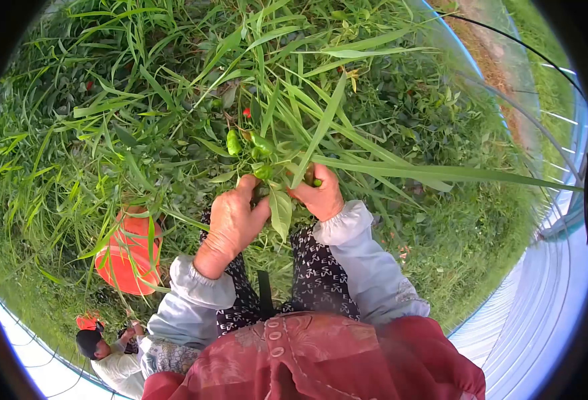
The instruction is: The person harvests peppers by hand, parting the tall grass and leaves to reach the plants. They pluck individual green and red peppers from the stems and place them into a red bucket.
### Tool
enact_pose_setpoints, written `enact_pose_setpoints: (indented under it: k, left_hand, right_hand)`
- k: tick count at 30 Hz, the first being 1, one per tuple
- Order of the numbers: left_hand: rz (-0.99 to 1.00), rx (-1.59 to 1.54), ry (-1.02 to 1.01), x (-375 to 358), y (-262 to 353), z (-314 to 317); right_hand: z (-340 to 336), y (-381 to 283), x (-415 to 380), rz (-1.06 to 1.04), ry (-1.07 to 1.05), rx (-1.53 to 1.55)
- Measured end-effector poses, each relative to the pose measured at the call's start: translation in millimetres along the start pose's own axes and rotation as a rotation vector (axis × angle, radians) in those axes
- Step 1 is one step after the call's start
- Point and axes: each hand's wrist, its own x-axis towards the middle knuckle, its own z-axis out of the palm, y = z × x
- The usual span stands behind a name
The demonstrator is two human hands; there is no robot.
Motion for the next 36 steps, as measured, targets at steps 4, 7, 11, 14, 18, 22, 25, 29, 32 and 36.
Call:
enact_pose_setpoints:
  k: [4, 7, 11, 14, 18, 22, 25, 29, 32, 36]
  left_hand:
    - [-0.056, -0.018, -0.051, -8, 0, -1]
    - [-0.083, -0.114, -0.034, -12, 3, 3]
    - [-0.155, -0.214, -0.099, -15, 5, -12]
    - [-0.203, -0.232, -0.162, -17, 9, -26]
    - [-0.195, -0.464, -0.372, -28, -1, -26]
    - [-0.191, -0.46, -0.375, -33, -11, -29]
    - [0.037, -0.279, -0.296, -33, -2, -27]
    - [0.216, 0.043, -0.33, -33, 2, -30]
    - [0.232, 0.084, -0.316, -33, 8, -41]
    - [0.236, 0.037, -0.343, -34, 10, -54]
  right_hand:
    - [2, -5, 6, -0.026, -0.313, -0.087]
    - [8, 34, 20, 0.437, -0.536, 0.502]
    - [22, 25, 20, 0.107, -0.429, 0.236]
    - [23, 26, 22, 0.174, -0.44, 0.161]
    - [24, 4, 6, 0.196, -0.413, 0.186]
    - [14, 33, 7, -0.064, -0.411, 0.152]
    - [19, 34, 3, 0.172, -0.388, 0.112]
    - [21, 31, -1, 0.299, -0.387, 0.311]
    - [29, 21, -9, 0.227, -0.362, 0.132]
    - [39, 23, -7, 0.252, -0.384, 0.331]
